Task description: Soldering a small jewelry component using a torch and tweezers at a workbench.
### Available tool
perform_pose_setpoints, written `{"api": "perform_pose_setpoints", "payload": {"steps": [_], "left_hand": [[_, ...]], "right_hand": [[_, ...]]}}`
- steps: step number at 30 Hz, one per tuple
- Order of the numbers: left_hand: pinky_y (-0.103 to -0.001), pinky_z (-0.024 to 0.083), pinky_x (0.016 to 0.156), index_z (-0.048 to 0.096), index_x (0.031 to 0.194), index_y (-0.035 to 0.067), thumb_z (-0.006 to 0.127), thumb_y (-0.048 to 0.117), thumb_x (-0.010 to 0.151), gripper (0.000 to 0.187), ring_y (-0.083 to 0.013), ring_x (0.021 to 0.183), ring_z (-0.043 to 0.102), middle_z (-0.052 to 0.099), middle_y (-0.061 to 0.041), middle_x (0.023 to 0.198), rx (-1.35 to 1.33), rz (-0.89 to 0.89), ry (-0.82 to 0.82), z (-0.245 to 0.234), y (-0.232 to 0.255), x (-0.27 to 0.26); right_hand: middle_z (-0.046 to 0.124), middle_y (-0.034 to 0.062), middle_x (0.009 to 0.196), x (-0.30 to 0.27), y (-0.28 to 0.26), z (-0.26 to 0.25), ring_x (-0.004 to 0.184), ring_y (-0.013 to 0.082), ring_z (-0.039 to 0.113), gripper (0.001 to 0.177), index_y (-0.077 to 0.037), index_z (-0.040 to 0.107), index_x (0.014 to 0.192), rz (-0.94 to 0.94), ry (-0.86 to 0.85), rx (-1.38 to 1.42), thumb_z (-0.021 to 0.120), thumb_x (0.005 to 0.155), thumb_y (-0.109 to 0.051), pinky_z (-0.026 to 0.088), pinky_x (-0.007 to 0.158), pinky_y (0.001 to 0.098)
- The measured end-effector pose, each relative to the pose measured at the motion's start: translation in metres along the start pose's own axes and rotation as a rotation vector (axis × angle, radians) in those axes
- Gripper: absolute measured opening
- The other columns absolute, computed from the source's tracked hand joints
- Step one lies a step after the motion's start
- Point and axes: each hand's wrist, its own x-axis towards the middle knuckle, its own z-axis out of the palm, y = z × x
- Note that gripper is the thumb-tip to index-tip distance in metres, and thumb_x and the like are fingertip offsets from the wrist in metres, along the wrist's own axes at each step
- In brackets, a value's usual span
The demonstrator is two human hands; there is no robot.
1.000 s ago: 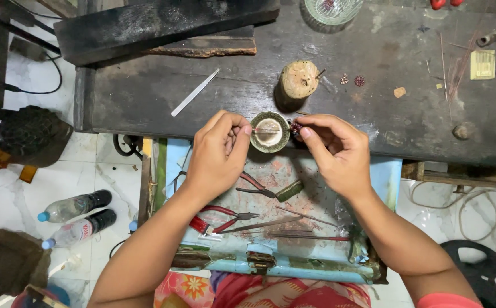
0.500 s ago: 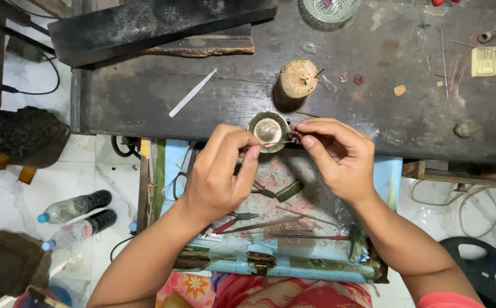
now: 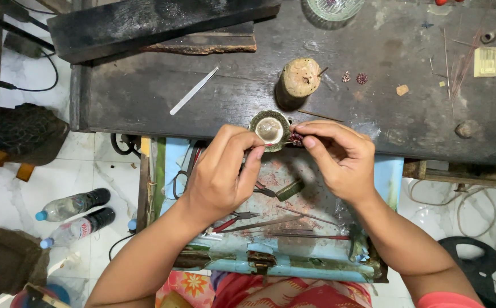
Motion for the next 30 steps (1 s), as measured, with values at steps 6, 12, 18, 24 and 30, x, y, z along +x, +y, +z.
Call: {"api": "perform_pose_setpoints", "payload": {"steps": [6, 12, 18, 24, 30], "left_hand": [[-0.041, 0.06, 0.069, 0.066, 0.102, -0.003, 0.058, 0.005, 0.103, 0.011, -0.0335, 0.077, 0.067, 0.063, -0.014, 0.09, 0.004, 0.0, 0.003, 0.0032, -0.0002, -0.0006], [-0.041, 0.06, 0.069, 0.065, 0.102, -0.004, 0.058, 0.003, 0.103, 0.01, -0.0345, 0.077, 0.067, 0.063, -0.015, 0.09, 0.004, 0.006, -0.014, 0.0015, -0.0009, -0.0004], [-0.042, 0.06, 0.069, 0.065, 0.103, -0.003, 0.058, 0.004, 0.103, 0.01, -0.0355, 0.078, 0.068, 0.064, -0.015, 0.091, 0.002, 0.001, -0.017, 0.002, -0.0015, -0.0014], [-0.044, 0.06, 0.07, 0.065, 0.105, -0.005, 0.057, 0.002, 0.104, 0.01, -0.0368, 0.078, 0.067, 0.063, -0.017, 0.091, -0.008, 0.008, -0.027, 0.0008, 0.0, 0.0], [-0.044, 0.06, 0.069, 0.065, 0.105, -0.005, 0.056, 0.002, 0.104, 0.012, -0.0372, 0.078, 0.067, 0.064, -0.017, 0.091, -0.012, 0.007, -0.023, 0.0006, 0.0007, -0.0004]], "right_hand": [[0.078, 0.0183, 0.099, 0.0016, -0.002, -0.0006, 0.096, 0.0318, 0.078, 0.008, 0.001, 0.077, 0.103, -0.005, -0.004, -0.003, 0.07, 0.099, -0.001, 0.059, 0.084, 0.0411], [0.079, 0.0176, 0.098, 0.0006, -0.0006, -0.0007, 0.095, 0.0317, 0.078, 0.008, 0.0, 0.077, 0.103, 0.002, -0.014, -0.004, 0.07, 0.099, -0.002, 0.059, 0.083, 0.0406], [0.079, 0.0178, 0.099, 0.0012, -0.0006, -0.0011, 0.095, 0.0317, 0.078, 0.009, 0.0, 0.077, 0.103, 0.0, -0.009, -0.013, 0.069, 0.1, -0.003, 0.06, 0.083, 0.0405], [0.078, 0.019, 0.098, 0.001, 0.0001, -0.0014, 0.095, 0.0334, 0.078, 0.009, 0.001, 0.077, 0.103, -0.005, -0.017, -0.008, 0.069, 0.1, -0.002, 0.059, 0.083, 0.0422], [0.079, 0.0185, 0.099, 0.0016, -0.0004, 0.0, 0.094, 0.0323, 0.078, 0.009, 0.001, 0.077, 0.102, -0.008, -0.01, 0.015, 0.069, 0.1, -0.002, 0.059, 0.084, 0.0415]]}}
